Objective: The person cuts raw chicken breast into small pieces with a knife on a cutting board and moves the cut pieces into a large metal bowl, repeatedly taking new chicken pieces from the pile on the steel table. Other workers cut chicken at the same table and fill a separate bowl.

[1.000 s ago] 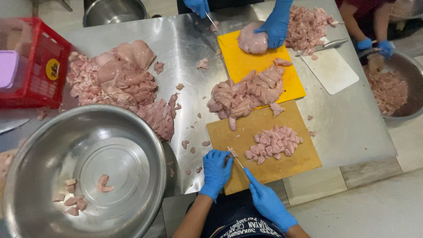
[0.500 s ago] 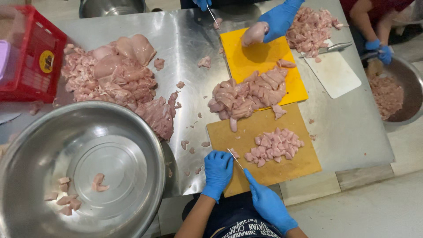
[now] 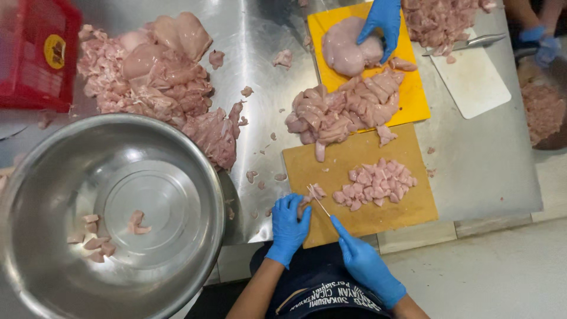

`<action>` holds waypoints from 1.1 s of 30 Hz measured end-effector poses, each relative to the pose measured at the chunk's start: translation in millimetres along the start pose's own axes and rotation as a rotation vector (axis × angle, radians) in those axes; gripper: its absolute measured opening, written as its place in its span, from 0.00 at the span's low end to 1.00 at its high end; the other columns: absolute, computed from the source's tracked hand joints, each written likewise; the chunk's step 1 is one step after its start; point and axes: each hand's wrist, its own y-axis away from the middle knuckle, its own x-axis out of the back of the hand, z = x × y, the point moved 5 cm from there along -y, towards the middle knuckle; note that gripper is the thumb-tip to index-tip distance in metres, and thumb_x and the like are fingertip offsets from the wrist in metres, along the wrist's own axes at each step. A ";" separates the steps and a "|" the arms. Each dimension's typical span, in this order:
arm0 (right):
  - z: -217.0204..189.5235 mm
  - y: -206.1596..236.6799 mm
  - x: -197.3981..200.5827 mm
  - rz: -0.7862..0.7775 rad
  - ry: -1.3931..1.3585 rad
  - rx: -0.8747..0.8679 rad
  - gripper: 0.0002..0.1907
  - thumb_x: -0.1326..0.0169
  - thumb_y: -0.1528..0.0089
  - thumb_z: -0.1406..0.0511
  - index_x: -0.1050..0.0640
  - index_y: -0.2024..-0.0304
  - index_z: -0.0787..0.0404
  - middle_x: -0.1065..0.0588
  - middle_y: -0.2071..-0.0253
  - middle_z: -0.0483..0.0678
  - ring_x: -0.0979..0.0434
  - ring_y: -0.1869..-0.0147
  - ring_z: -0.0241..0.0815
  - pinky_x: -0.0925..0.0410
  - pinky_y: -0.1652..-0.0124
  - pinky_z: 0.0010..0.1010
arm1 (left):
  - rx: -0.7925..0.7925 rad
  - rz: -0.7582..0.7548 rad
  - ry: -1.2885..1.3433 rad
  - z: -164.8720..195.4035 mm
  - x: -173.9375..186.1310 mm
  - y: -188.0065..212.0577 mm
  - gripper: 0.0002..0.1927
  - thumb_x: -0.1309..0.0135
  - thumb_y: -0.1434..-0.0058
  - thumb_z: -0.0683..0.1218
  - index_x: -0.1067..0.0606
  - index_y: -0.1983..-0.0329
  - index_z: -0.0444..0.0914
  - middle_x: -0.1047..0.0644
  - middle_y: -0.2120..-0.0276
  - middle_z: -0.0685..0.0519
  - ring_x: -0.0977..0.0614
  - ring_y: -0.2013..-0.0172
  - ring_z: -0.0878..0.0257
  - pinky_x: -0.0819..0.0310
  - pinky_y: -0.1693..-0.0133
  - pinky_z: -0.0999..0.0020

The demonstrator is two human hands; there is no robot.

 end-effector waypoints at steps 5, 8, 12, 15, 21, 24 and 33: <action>-2.0 -11.6 -15.8 0.055 0.043 0.069 0.31 0.55 0.33 0.63 0.40 0.27 0.41 0.22 0.65 0.65 0.22 0.63 0.65 0.31 0.62 0.53 | 0.022 -0.015 -0.001 -5.2 -8.3 -1.0 0.10 0.38 0.40 0.45 0.22 0.57 0.39 0.23 0.58 0.48 0.23 0.56 0.47 0.29 0.53 0.54; 3.4 -20.6 -25.8 0.033 0.160 -0.006 0.33 0.56 0.34 0.63 0.43 0.26 0.39 0.22 0.62 0.64 0.22 0.61 0.67 0.31 0.61 0.56 | -0.018 -0.022 0.011 -7.9 -16.2 -1.9 0.06 0.40 0.39 0.43 0.21 0.60 0.39 0.22 0.60 0.48 0.23 0.59 0.48 0.28 0.55 0.56; 6.6 -13.6 -28.9 0.048 0.199 -0.003 0.35 0.57 0.35 0.64 0.44 0.25 0.40 0.22 0.65 0.65 0.22 0.62 0.67 0.31 0.61 0.57 | -0.057 -0.032 -0.047 -9.2 -19.2 1.2 0.05 0.40 0.38 0.43 0.21 0.61 0.39 0.23 0.61 0.49 0.23 0.59 0.48 0.28 0.56 0.55; 10.5 -4.0 -27.5 0.039 0.202 -0.048 0.34 0.56 0.34 0.64 0.43 0.26 0.36 0.23 0.66 0.66 0.22 0.63 0.68 0.32 0.62 0.58 | -0.037 -0.053 -0.038 -8.9 -18.4 1.5 0.06 0.41 0.39 0.42 0.21 0.59 0.38 0.23 0.58 0.48 0.23 0.59 0.47 0.27 0.56 0.55; 10.4 -8.6 -14.1 0.146 0.024 0.026 0.33 0.57 0.33 0.64 0.44 0.25 0.39 0.24 0.70 0.67 0.23 0.65 0.70 0.32 0.64 0.57 | 0.031 -0.093 0.041 -3.0 -11.6 7.2 0.09 0.42 0.38 0.43 0.22 0.55 0.38 0.25 0.54 0.45 0.22 0.54 0.45 0.25 0.55 0.53; 26.1 -3.1 5.3 0.244 -0.069 -0.133 0.32 0.57 0.32 0.62 0.42 0.25 0.38 0.25 0.73 0.68 0.22 0.68 0.69 0.31 0.65 0.54 | 0.213 -0.065 0.080 -6.8 -2.4 13.9 0.23 0.40 0.44 0.44 0.30 0.47 0.31 0.30 0.51 0.39 0.24 0.55 0.38 0.27 0.57 0.48; 38.8 26.5 57.5 0.511 -0.282 0.075 0.28 0.58 0.29 0.61 0.39 0.26 0.46 0.25 0.65 0.63 0.25 0.66 0.43 0.30 0.64 0.43 | 0.293 -0.279 0.206 20.0 -28.0 -20.0 0.18 0.42 0.38 0.45 0.27 0.46 0.38 0.21 0.54 0.39 0.20 0.51 0.41 0.24 0.52 0.52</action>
